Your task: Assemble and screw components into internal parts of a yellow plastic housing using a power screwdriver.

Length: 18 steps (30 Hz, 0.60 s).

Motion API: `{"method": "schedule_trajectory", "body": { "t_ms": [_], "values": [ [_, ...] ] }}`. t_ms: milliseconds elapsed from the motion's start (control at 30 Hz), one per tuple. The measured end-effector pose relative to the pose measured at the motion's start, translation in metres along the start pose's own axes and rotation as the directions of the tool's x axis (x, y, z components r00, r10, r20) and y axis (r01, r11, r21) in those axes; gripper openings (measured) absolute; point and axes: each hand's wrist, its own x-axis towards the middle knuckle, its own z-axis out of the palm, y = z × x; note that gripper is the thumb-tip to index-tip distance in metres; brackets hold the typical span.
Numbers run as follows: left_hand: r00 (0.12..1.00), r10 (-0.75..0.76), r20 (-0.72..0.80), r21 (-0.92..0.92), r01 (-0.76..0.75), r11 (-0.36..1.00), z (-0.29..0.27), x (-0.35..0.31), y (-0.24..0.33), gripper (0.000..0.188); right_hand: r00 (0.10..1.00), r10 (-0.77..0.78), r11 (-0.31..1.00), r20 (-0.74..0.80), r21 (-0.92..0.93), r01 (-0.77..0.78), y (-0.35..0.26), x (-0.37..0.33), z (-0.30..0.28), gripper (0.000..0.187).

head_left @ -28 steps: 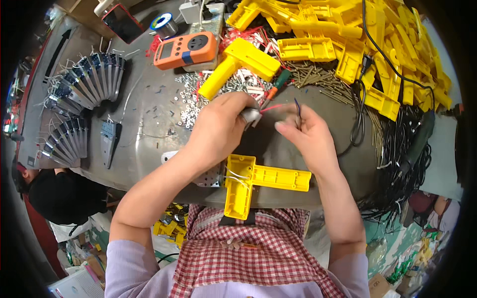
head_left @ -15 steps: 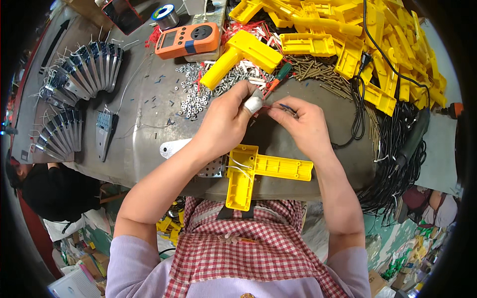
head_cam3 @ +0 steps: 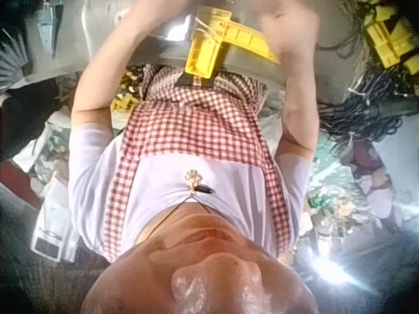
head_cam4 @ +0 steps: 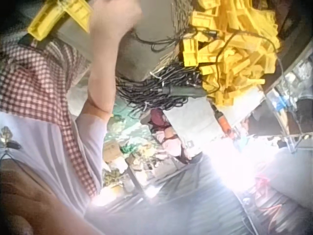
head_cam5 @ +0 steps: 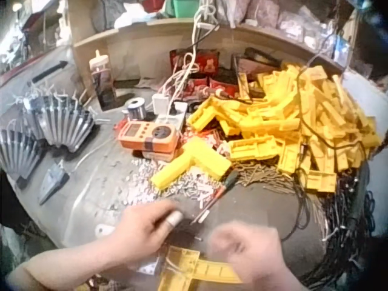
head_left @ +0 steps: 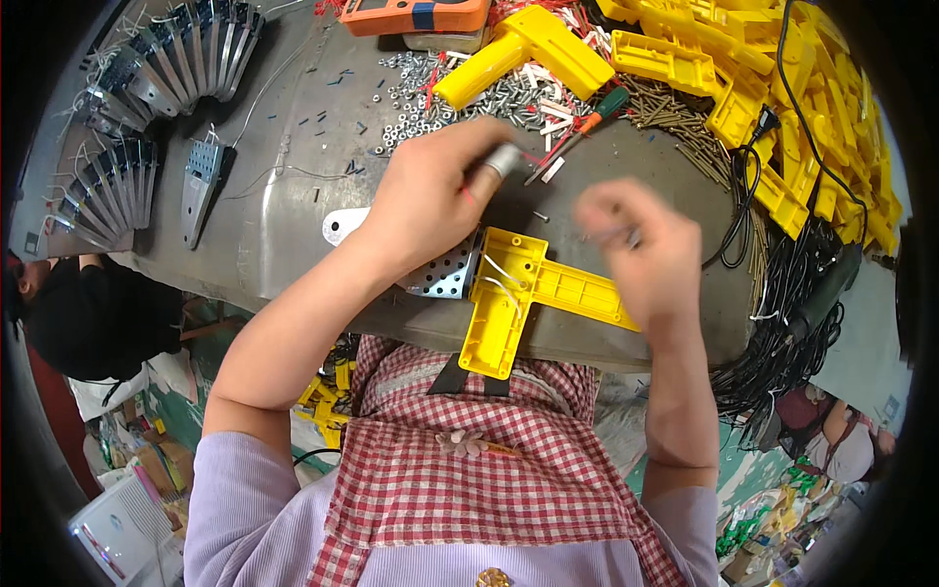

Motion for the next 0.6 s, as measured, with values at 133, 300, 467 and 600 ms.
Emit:
{"method": "schedule_trajectory", "body": {
  "t_ms": [133, 300, 467, 600],
  "values": [
    [0.994, -0.05, -0.097, 0.006, 0.051, 0.999, 0.008, -0.013, -0.004, 0.015, 0.955, -0.206, 0.961, 0.213, -0.138, 0.238, -0.003, -0.014, 0.012, 0.008],
    [0.996, 0.062, -0.065, -0.065, -0.066, 0.996, 0.005, -0.019, -0.008, 0.012, 0.95, 0.103, 0.986, 0.295, 0.094, -0.136, 0.007, -0.014, -0.007, 0.013],
    [0.995, 0.099, 0.009, -0.121, -0.097, 0.988, 0.003, -0.031, 0.017, 0.011, 0.916, 0.241, 0.937, 0.321, 0.17, -0.305, 0.003, -0.002, -0.011, 0.018],
    [0.995, 0.099, 0.017, -0.083, -0.097, 0.992, 0.0, -0.038, 0.016, 0.009, 0.891, 0.253, 0.917, 0.378, 0.201, -0.345, 0.002, 0.002, -0.016, 0.019]
  ]
}}
